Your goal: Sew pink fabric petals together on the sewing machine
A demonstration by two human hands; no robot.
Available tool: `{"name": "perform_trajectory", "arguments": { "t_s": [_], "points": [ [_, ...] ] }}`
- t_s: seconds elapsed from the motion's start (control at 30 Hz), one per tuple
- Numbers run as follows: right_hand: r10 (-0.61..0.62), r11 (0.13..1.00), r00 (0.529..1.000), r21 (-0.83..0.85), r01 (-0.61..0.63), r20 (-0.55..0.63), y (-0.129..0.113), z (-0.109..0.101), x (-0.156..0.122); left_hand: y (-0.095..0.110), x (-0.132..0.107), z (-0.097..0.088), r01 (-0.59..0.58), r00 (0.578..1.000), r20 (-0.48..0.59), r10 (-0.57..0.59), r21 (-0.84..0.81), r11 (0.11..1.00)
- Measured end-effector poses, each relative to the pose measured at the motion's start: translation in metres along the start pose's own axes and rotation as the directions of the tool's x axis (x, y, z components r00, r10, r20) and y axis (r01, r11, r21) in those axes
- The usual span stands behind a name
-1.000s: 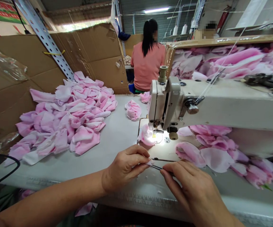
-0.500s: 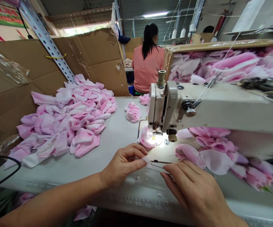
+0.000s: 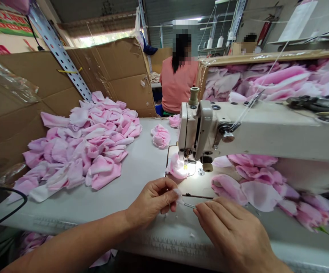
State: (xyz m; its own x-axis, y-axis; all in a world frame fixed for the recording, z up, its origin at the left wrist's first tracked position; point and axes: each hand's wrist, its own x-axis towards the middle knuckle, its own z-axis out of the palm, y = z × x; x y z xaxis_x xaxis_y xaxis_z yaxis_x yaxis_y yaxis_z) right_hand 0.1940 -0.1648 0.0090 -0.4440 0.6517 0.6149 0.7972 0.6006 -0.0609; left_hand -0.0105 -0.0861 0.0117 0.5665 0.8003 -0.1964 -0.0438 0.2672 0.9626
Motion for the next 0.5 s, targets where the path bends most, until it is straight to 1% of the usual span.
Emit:
{"name": "perform_trajectory", "arguments": {
  "t_s": [0.07,0.13,0.2,0.23,0.27,0.3,0.33,0.37,0.4,0.43,0.47,0.5],
  "points": [
    [0.019,1.0,1.0,0.022,-0.018,-0.024,0.001,0.002,0.001,-0.001,0.001,0.0,-0.008,1.0,-0.015,0.007,-0.022,1.0],
    [0.079,0.993,0.996,0.087,-0.076,-0.035,0.002,0.003,0.0,-0.002,0.002,0.001,-0.036,0.998,-0.053,0.034,-0.051,0.998],
    [0.208,0.963,0.978,0.182,-0.198,-0.036,0.003,0.005,-0.001,-0.002,0.003,0.001,-0.067,0.995,-0.086,0.06,-0.087,0.994],
    [0.291,0.929,0.957,0.242,-0.28,-0.009,0.003,0.006,-0.001,-0.001,0.003,0.001,-0.08,0.993,-0.096,0.07,-0.106,0.991],
    [0.39,0.872,0.92,0.303,-0.383,0.04,0.002,0.007,-0.001,-0.001,0.003,0.001,-0.093,0.991,-0.104,0.081,-0.123,0.988],
    [0.497,0.786,0.86,0.362,-0.501,0.112,0.0,0.008,0.0,0.0,0.002,0.002,-0.106,0.99,-0.11,0.092,-0.133,0.985],
    [0.591,0.667,0.779,0.415,-0.618,0.21,-0.003,0.01,0.001,0.001,0.002,0.002,-0.118,0.989,-0.109,0.104,-0.135,0.984],
    [0.653,0.525,0.684,0.457,-0.718,0.326,-0.006,0.013,0.001,0.002,0.001,0.002,-0.131,0.987,-0.106,0.117,-0.131,0.983],
    [0.673,0.376,0.593,0.486,-0.789,0.442,-0.009,0.016,0.002,0.002,0.001,0.002,-0.143,0.987,-0.098,0.131,-0.124,0.982],
    [0.665,0.241,0.523,0.509,-0.826,0.533,-0.013,0.019,0.003,0.003,0.0,0.003,-0.154,0.985,-0.092,0.144,-0.116,0.981],
    [0.642,0.132,0.48,0.531,-0.837,0.597,-0.017,0.022,0.004,0.004,0.0,0.003,-0.163,0.984,-0.09,0.154,-0.108,0.981],
    [0.612,0.054,0.467,0.554,-0.83,0.639,-0.02,0.025,0.005,0.004,-0.001,0.003,-0.17,0.983,-0.092,0.161,-0.102,0.98]
  ]
}}
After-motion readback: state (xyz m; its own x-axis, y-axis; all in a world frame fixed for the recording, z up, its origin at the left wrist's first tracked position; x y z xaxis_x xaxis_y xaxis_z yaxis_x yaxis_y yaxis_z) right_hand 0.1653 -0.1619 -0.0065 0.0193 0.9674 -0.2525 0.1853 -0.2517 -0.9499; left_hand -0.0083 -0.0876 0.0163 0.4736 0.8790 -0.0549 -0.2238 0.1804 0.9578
